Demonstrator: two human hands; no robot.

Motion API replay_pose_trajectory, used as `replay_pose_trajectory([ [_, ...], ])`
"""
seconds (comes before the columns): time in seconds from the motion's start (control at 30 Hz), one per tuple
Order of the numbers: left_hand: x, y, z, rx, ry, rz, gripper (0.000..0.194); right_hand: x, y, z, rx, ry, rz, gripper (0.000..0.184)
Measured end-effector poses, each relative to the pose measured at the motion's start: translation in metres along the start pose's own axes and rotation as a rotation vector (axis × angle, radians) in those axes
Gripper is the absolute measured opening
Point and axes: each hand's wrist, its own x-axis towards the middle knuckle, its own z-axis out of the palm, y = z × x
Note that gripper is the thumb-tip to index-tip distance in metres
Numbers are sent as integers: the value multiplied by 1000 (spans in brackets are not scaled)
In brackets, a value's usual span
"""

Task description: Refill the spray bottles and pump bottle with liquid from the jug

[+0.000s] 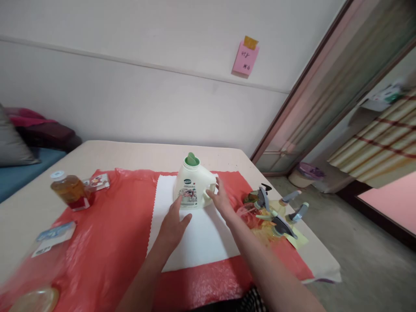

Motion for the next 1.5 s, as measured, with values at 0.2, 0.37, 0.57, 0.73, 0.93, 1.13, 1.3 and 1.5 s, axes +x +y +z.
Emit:
replay_pose_trajectory([
  [0.2,-4,-3,3,114,19,43,71,-79,8,-13,50,-1,111,67],
  [0.37,-6,-10,16,231,3,68,63,-110,7,-2,95,-182,17,30],
  [0.57,-12,-4,40,238,-88,126,33,-113,-5,-2,27,-340,-177,23],
  [0.73,-16,-5,47,223,-43,162,28,-110,-7,-3,-132,-303,-238,21],
  [0.93,-13,-2,45,306,-1,115,26,-106,-7,1,-293,-300,-298,17],
  [1.13,-9,-6,43,361,-13,96,27,-108,-3,6,-378,-312,-306,16],
  [1.3,-7,-14,43,389,-25,84,28,-110,2,10,-379,-312,-311,14],
  [1.5,-9,-15,43,360,2,118,30,-107,0,4,-220,-276,-332,16],
])
